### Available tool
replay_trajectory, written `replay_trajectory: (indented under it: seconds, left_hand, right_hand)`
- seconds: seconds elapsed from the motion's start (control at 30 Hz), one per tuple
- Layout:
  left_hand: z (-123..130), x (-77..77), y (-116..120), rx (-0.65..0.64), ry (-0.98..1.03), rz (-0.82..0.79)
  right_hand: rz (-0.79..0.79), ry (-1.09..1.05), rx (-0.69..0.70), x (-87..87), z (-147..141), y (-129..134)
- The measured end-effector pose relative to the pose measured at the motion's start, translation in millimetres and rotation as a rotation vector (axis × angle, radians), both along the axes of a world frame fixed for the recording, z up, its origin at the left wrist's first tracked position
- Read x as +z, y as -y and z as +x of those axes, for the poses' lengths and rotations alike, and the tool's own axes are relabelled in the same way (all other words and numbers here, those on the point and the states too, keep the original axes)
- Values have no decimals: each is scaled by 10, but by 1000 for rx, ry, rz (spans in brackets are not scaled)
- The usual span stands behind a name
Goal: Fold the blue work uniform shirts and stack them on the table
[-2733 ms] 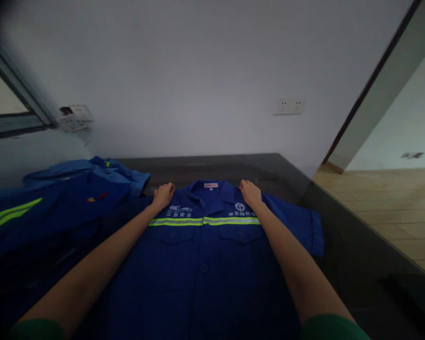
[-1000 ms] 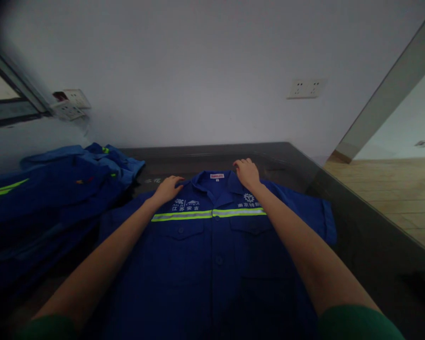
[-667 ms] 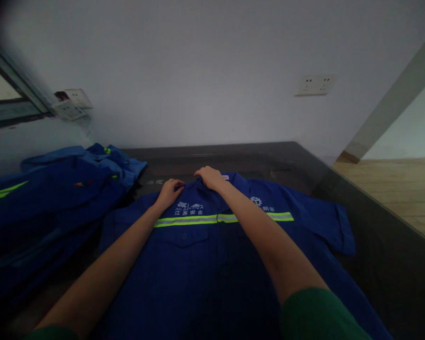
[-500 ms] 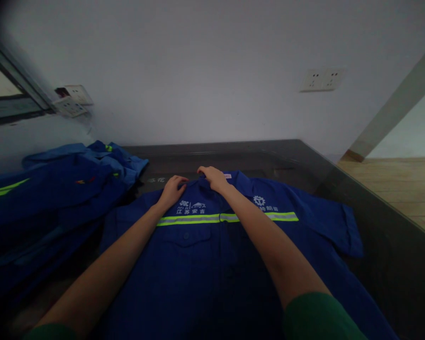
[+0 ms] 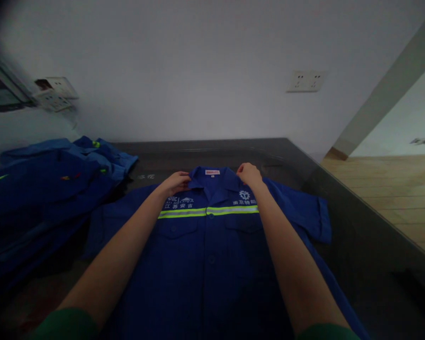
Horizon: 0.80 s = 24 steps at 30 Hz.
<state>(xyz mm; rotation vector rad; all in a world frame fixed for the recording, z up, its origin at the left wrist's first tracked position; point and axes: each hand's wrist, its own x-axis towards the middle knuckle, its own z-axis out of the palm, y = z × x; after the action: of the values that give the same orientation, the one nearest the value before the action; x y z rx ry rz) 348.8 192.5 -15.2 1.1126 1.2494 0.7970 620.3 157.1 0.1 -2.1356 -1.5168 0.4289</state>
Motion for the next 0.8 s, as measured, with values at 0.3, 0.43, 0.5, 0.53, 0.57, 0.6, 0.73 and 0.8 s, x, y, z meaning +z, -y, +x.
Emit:
replay_trajectory:
  seconds: [0.3,0.43,0.5,0.53,0.57,0.6,0.73,0.8]
  left_hand:
    - [-54,-197,-34,-1,209,101]
    - [-62,-222,-93,-69,-65,261]
    - [-58,-249,-118,-95,-312,418]
    - [-55,-266,-123,-100,-422,494]
    - [-54,-282,-120,-98,-524,572]
    - [-52,-297,-110,-90,-616,649]
    - [-42,-331,-34,-100,-909,891]
    - [-23,-342,-8,-158,-952,935]
  right_hand:
    - [-4,-461,65,-191,-1,42]
    - [-53,-456,148,-215,24,31]
    - [-73,-339,153,-247,24,8]
    - [-67,-256,159,-263,21,-5]
    - [-46,-158,164,-277,15,-17]
    - [-9,-54,166,-289,5,-29]
    - [209,221,164,-320,-71,-51]
    - [273,263,188,-346,-136,-45]
